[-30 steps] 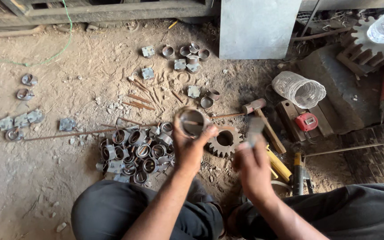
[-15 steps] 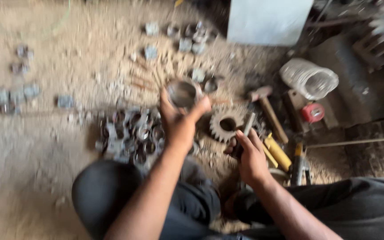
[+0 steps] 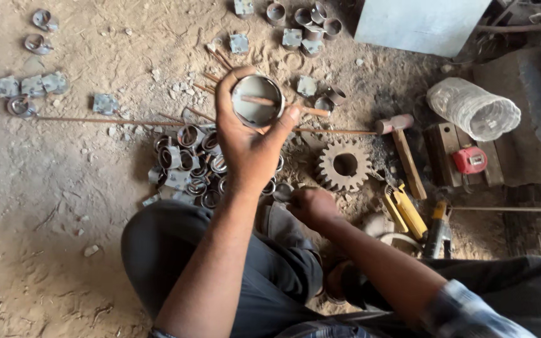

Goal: The person sits on the ground and welds small metal rings onto a gear-shaped metal piece using a handheld welding tool. They repeatedly pick up rings, position them, weld them, and then inspect the result.

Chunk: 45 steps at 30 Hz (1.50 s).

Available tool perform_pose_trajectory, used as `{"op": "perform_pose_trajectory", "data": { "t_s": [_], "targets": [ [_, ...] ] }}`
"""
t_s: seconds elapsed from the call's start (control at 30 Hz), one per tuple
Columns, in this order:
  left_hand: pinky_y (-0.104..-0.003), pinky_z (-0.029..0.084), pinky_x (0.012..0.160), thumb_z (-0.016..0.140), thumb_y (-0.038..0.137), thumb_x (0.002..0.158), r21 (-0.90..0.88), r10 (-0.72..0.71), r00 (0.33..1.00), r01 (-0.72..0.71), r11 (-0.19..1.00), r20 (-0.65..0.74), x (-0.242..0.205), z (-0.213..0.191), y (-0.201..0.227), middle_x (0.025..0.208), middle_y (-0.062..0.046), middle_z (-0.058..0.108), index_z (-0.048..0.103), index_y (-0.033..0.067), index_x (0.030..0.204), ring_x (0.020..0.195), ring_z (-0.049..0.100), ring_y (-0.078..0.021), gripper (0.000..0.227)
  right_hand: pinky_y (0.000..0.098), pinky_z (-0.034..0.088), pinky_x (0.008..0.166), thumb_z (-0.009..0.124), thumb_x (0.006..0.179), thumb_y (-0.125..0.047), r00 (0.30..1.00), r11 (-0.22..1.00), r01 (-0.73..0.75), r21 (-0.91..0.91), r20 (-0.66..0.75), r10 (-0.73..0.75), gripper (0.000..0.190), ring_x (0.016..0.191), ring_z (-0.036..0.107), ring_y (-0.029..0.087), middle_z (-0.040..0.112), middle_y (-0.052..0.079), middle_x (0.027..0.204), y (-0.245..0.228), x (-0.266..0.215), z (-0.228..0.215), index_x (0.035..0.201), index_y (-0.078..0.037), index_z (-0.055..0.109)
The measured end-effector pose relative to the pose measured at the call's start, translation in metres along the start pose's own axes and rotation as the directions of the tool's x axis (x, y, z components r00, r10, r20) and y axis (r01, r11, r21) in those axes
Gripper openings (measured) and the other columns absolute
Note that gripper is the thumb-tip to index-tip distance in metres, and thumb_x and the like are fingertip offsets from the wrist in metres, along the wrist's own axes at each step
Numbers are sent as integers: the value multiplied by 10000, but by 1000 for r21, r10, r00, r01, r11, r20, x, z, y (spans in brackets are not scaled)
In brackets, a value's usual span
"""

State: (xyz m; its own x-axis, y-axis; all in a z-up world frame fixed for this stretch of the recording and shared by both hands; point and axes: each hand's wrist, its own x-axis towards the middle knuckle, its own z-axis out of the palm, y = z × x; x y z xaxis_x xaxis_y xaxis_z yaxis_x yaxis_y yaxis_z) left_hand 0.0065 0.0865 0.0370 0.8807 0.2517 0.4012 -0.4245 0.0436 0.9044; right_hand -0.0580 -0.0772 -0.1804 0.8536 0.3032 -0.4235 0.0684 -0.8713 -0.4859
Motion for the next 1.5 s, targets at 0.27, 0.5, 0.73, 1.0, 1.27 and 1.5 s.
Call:
{"op": "perform_pose_trajectory", "data": {
  "t_s": [0.27, 0.5, 0.73, 1.0, 1.27, 1.5],
  "targets": [
    [-355, 619, 977, 810, 54, 844, 169, -2, 994, -17, 985, 113, 0, -7, 0, 1286, -161, 698, 518, 28, 1370, 1099, 737, -226, 602, 540, 533, 903, 489, 959, -485, 993, 988, -24, -154, 108, 41, 429, 1052, 677, 388, 708, 159, 1161, -20, 62, 47, 1194, -197, 703],
    [-333, 655, 875, 830, 90, 822, 273, -65, 990, 28, 962, 128, 7, -9, -14, 1097, -125, 748, 547, 43, 1306, 992, 776, -214, 563, 494, 539, 939, 486, 989, -408, 974, 984, -9, -179, 221, 49, 396, 1089, 686, 354, 709, 180, 1179, -29, 73, 46, 1203, -142, 687],
    [-350, 673, 871, 830, 91, 829, 287, -55, 990, 16, 958, 130, 8, -11, -23, 1105, -142, 750, 541, 46, 1306, 1000, 778, -220, 559, 449, 551, 840, 464, 1048, -392, 962, 972, 63, -227, 274, 2, 355, 979, 697, 308, 716, 145, 1089, -36, 78, 53, 1147, -142, 696],
    [-355, 673, 884, 814, 71, 813, 194, -127, 983, 100, 976, 131, 7, -11, -18, 1128, -145, 742, 530, 46, 1324, 1010, 776, -226, 585, 390, 544, 716, 394, 1162, -416, 956, 950, 58, -307, 292, 36, 414, 797, 707, 267, 730, 101, 926, -35, 64, 14, 1080, -154, 704],
    [-347, 644, 864, 835, 48, 779, 298, -20, 988, -28, 954, 155, 10, -6, 1, 1126, -130, 737, 554, 56, 1282, 1008, 760, -228, 576, 351, 584, 536, 586, 987, -133, 907, 759, 392, -520, 355, -226, 355, 779, 717, 242, 695, 59, 1055, -20, -30, -133, 1319, -248, 639],
    [-366, 604, 853, 805, 11, 762, 371, 46, 956, -157, 915, 291, -3, 3, 11, 1098, -135, 748, 581, 91, 1262, 1013, 748, -270, 554, 388, 593, 594, 784, 726, -94, 792, 909, 363, -207, -445, -417, 430, 716, 743, 293, 759, 69, 892, -55, -134, -247, 1140, -210, 785]
  ]
}}
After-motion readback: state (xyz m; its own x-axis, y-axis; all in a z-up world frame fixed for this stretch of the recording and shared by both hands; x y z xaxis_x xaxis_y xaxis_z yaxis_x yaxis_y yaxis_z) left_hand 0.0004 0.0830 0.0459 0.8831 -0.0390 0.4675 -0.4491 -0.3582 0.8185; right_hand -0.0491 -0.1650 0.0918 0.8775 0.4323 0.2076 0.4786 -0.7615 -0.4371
